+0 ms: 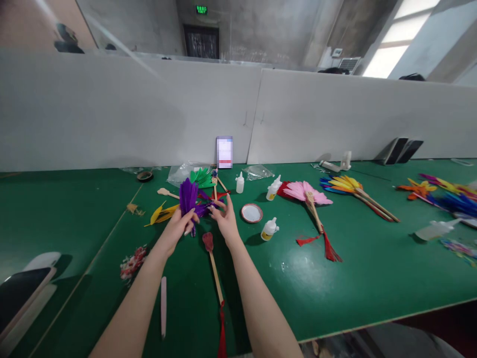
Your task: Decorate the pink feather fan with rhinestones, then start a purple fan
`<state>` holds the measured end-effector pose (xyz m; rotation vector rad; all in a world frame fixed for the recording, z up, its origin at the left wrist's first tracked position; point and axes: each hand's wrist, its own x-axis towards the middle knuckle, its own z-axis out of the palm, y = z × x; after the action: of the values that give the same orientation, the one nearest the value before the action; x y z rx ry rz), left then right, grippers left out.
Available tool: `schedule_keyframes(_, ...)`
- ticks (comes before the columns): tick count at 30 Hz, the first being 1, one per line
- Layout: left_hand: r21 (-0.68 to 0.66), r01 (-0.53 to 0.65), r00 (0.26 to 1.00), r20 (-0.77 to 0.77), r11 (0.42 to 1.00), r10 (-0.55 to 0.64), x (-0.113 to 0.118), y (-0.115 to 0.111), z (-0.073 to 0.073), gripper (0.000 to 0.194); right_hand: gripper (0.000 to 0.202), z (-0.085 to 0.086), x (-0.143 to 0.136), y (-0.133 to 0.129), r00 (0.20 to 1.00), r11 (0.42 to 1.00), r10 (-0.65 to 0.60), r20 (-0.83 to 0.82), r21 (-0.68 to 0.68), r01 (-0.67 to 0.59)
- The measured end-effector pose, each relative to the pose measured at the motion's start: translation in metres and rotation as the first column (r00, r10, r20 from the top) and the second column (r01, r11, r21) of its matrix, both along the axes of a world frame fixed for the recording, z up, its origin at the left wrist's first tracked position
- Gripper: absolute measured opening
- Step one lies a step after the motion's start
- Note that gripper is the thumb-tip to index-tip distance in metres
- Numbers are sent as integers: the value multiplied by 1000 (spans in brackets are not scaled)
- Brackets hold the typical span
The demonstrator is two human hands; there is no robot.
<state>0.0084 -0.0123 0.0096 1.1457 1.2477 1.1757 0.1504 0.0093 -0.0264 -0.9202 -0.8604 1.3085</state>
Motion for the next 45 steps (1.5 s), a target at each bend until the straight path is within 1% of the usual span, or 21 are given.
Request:
schedule_keyframes(2, -27, 128, 990, 55, 991, -127, 2, -5, 7, 27, 70, 11, 0, -5, 999, 999, 43, 1, 5, -43)
schedule_keyframes(4, -62, 239, 971, 47, 969, -236, 4, -8, 12, 28, 48, 22, -1, -12, 990, 991, 137, 16, -15, -137)
schedule_keyframes(5, -82, 291, 957, 25, 953, -290, 5, -9, 14, 29, 42, 26, -2, -16, 985, 985, 169, 25, -28, -168)
schedule_keyframes(8, -119, 412, 907, -42, 904, -419, 7, -11, 15, 30, 34, 33, -4, -24, 986, 986, 161, 48, -51, -158)
schedule_keyframes(11, -95, 446, 887, -87, 890, -454, 7, -10, 14, 33, 34, 34, -2, -24, 989, 989, 138, 53, -57, -135)
schedule_keyframes(16, -82, 396, 915, -46, 915, -401, 7, -8, 12, 32, 48, 30, 1, -17, 993, 989, 114, 43, -96, -109)
schedule_keyframes(18, -59, 345, 933, -90, 937, -349, 8, -8, 11, 33, 51, 28, 0, -16, 993, 990, 108, 45, -97, -104)
schedule_keyframes(20, -2, 291, 941, -181, 957, -287, 11, -7, 10, 29, 50, 28, -1, -16, 993, 991, 105, 51, -84, -100)
schedule_keyframes(22, 61, 255, 942, -240, 965, -234, 13, -7, 8, 25, 49, 28, -2, -16, 993, 993, 99, 59, -72, -95)
schedule_keyframes(24, 96, 228, 948, -249, 969, -198, 15, -7, 7, 27, 48, 28, -3, -17, 994, 994, 87, 60, -68, -83)
schedule_keyframes(26, 100, 182, 955, -256, 978, -151, 16, -7, 7, 32, 47, 29, -3, -17, 996, 995, 74, 57, -66, -70)
schedule_keyframes(28, 116, 126, 950, -301, 985, -86, 16, -6, 6, 37, 47, 29, -4, -17, 997, 996, 68, 46, -63, -65)
schedule_keyframes(31, 158, 44, 938, -347, 986, 14, 16, -5, 2, 34, 48, 29, -5, -17, 997, 995, 74, 17, -63, -73)
schedule_keyframes(34, 156, -86, 942, -309, 984, 131, 12, -1, -6, 31, 48, 27, -4, -15, 997, 995, 74, -30, -70, -76)
schedule_keyframes(36, 152, -178, 938, -273, 972, 215, 7, 2, -10, 32, 47, 26, -3, -14, 996, 994, 72, -57, -74, -76)
schedule_keyframes(38, 158, -244, 932, -233, 957, 276, 3, 5, -11, 33, 46, 27, 0, -13, 995, 993, 78, -70, -81, -83)
schedule_keyframes(39, 154, -264, 935, -203, 952, 292, 1, 6, -11, 34, 46, 27, 1, -13, 994, 992, 85, -72, -82, -91)
schedule_keyframes(41, 107, -271, 952, -115, 957, 282, 0, 6, -8, 36, 46, 28, 3, -13, 993, 992, 97, -71, -75, -102)
schedule_keyframes(43, 36, -220, 975, -31, 975, 221, 3, 5, -6, 40, 44, 28, 4, -13, 993, 993, 98, -70, -63, -103)
schedule_keyframes(45, -19, -143, 990, 10, 990, 143, 8, 4, -4, 42, 41, 28, 4, -14, 993, 993, 102, -65, -57, -106)
